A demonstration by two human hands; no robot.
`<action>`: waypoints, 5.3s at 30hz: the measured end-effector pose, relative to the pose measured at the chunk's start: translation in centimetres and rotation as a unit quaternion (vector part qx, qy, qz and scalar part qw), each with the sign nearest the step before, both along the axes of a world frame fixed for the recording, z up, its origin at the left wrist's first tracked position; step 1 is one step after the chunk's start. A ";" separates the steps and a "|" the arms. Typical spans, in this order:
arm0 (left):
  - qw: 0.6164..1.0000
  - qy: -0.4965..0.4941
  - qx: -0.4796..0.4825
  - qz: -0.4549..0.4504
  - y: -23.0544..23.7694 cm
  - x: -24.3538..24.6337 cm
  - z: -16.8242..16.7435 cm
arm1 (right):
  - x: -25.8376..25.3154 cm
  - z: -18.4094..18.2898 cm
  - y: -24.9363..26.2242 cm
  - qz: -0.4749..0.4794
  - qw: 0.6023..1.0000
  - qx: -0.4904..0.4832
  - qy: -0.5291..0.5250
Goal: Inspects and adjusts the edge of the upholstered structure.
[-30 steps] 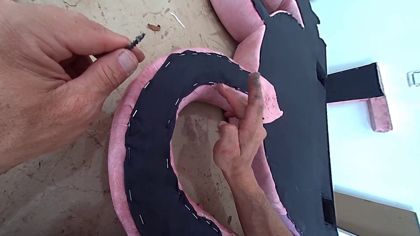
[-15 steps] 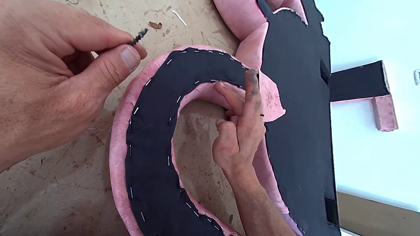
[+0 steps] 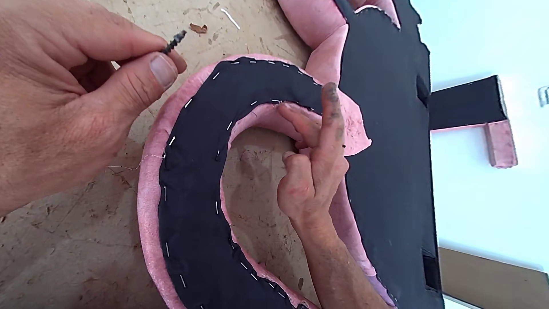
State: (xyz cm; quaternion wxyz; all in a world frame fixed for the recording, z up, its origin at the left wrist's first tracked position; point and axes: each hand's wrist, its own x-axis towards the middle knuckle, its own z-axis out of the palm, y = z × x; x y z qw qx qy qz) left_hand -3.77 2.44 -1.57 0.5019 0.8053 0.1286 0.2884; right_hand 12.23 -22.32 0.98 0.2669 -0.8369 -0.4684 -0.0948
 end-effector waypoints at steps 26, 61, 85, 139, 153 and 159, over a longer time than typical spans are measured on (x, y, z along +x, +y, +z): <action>1.000 -0.010 0.004 0.015 -0.1 0.0 -0.2 | 0.0 0.3 0.0 -0.014 1.000 0.010 0.005; 0.991 0.050 0.117 -0.048 1.3 -0.7 0.7 | -0.3 -1.8 -2.9 -0.077 0.992 0.052 0.087; 0.985 0.051 0.156 -0.052 2.0 -0.9 0.8 | 1.9 -6.8 -0.4 -0.010 0.991 0.003 -0.130; 0.989 0.033 0.140 -0.043 2.8 -1.2 -0.4 | 1.3 -5.5 -0.7 0.008 0.994 0.028 -0.106; 0.991 0.024 0.125 -0.049 2.7 -1.1 -0.4 | 1.2 -5.7 -0.5 0.008 0.994 0.023 -0.106; 0.990 0.011 0.131 -0.045 2.6 -0.9 -0.3 | 1.3 -5.6 -0.7 0.003 0.993 0.035 -0.110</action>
